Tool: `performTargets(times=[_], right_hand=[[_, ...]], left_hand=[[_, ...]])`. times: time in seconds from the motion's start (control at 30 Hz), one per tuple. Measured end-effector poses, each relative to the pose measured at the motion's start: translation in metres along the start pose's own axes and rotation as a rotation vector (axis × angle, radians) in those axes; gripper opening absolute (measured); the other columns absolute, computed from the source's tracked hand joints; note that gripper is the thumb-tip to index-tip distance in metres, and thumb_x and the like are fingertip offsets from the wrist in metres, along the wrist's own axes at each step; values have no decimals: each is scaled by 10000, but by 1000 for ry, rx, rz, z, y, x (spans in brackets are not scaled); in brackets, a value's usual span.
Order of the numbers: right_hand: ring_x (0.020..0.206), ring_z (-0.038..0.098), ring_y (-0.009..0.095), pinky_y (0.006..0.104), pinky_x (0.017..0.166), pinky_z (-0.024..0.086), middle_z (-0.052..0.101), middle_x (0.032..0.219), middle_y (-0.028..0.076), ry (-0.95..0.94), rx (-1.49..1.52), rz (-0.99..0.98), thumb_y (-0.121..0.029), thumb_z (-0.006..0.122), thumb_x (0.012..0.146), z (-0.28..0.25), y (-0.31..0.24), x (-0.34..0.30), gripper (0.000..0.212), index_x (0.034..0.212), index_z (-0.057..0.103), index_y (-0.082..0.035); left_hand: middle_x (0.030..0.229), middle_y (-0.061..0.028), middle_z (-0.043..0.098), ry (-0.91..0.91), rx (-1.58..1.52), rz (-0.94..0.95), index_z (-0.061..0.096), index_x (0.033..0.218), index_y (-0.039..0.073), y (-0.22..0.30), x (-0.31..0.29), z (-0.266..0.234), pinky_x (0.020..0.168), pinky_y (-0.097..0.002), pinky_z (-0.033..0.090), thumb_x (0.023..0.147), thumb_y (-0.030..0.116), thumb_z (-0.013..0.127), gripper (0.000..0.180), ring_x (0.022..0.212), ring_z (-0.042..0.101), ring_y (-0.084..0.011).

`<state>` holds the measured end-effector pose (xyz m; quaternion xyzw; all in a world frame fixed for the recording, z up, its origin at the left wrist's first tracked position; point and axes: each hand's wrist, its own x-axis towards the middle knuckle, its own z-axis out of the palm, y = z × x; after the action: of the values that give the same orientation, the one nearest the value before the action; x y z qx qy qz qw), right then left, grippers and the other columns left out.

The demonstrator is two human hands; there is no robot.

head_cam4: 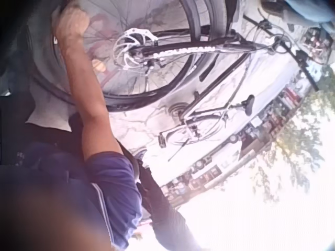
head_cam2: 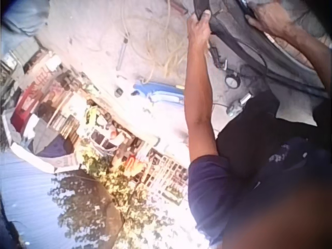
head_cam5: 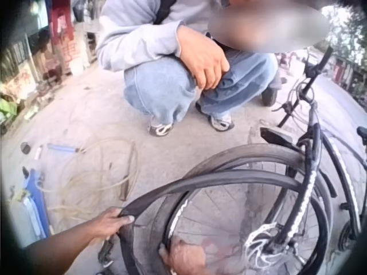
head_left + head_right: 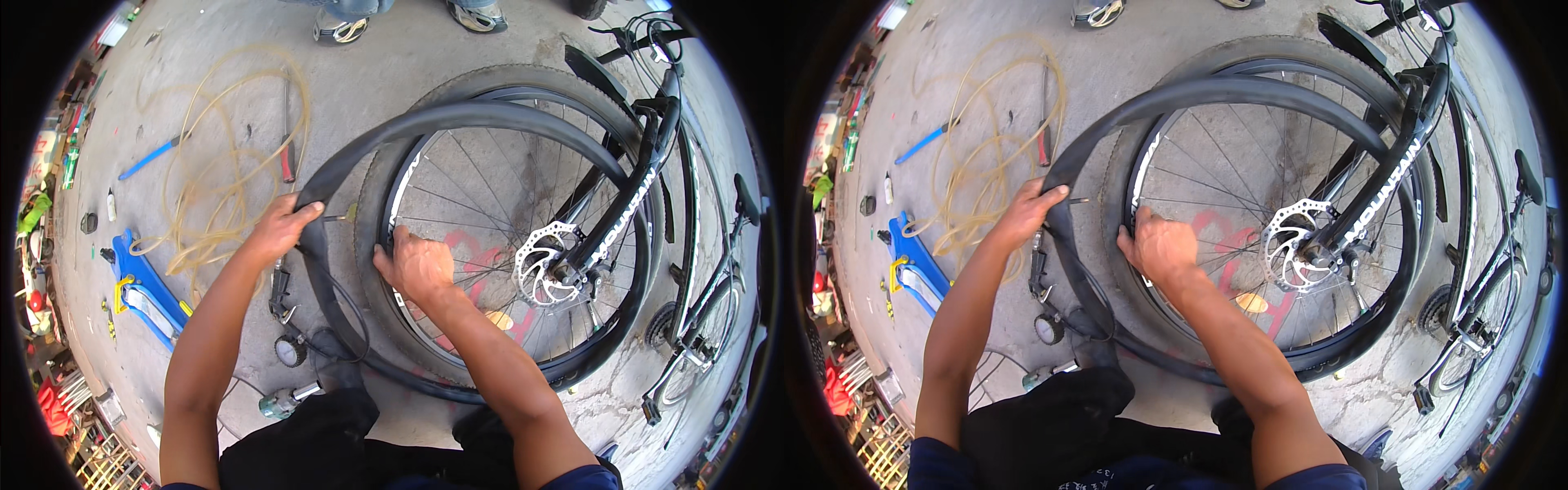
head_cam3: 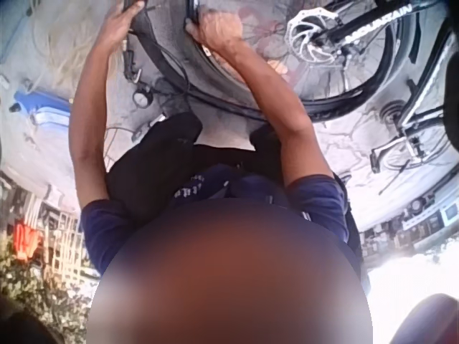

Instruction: The person removes the inner tube from a bicycle tire, inflates it with a pump to check for leaks, and then reinserts the tube into the tire with assistance from another person.

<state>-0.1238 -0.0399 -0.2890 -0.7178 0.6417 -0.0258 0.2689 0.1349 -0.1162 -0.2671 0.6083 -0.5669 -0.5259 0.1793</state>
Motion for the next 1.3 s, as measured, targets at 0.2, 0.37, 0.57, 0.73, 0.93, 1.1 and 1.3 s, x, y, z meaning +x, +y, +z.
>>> performTargets(times=[0.2,0.37,0.57,0.73,0.93,1.1,1.3], right_hand=[[722,753,379,475,666,608,744,784,188,51,19,-39,-481,660,986,0,4,-5,456,956,618,-28],[800,752,380,480,731,610,737,916,201,65,-12,-71,-454,708,963,-11,5,-10,455,1017,663,-5],[925,733,346,446,794,601,719,1025,171,498,202,-287,-185,826,860,-97,26,-1,316,1102,706,-21],[1270,583,375,480,1087,467,632,1311,183,688,-182,-493,-51,745,798,-188,53,21,521,1307,632,-60],[1334,558,340,450,1190,396,645,1317,135,106,-608,-602,-69,714,802,-198,87,17,515,1311,638,-72],[1268,618,318,441,1188,413,689,1166,157,40,-654,-648,-119,656,857,-196,116,-16,189,994,762,-44],[1351,554,322,465,1219,374,654,1272,156,30,-558,-540,-105,699,806,-198,133,-56,391,1188,689,-23]], left_hand=[[834,-14,637,352,172,36,666,1008,-38,9,19,-36,730,-337,483,1049,324,668,364,788,555,-135],[874,12,664,181,-49,90,717,1016,22,28,17,-55,740,-296,488,1041,382,692,362,798,574,-87],[916,-21,715,-372,69,-126,735,1071,18,37,-31,-21,805,-332,541,1007,420,733,408,849,646,-147],[766,-96,632,-781,221,82,701,959,-4,47,-57,43,712,-382,519,1012,461,706,468,760,605,-160],[859,-236,685,-1036,446,411,610,975,7,78,-113,132,766,-553,531,996,491,659,487,860,692,-461],[1045,-229,691,-1059,380,595,669,1131,-25,85,-120,145,987,-478,518,1054,507,577,545,1101,654,-398],[945,-184,748,-473,363,437,794,1031,56,42,-48,72,836,-459,564,1031,470,630,445,920,727,-360]])
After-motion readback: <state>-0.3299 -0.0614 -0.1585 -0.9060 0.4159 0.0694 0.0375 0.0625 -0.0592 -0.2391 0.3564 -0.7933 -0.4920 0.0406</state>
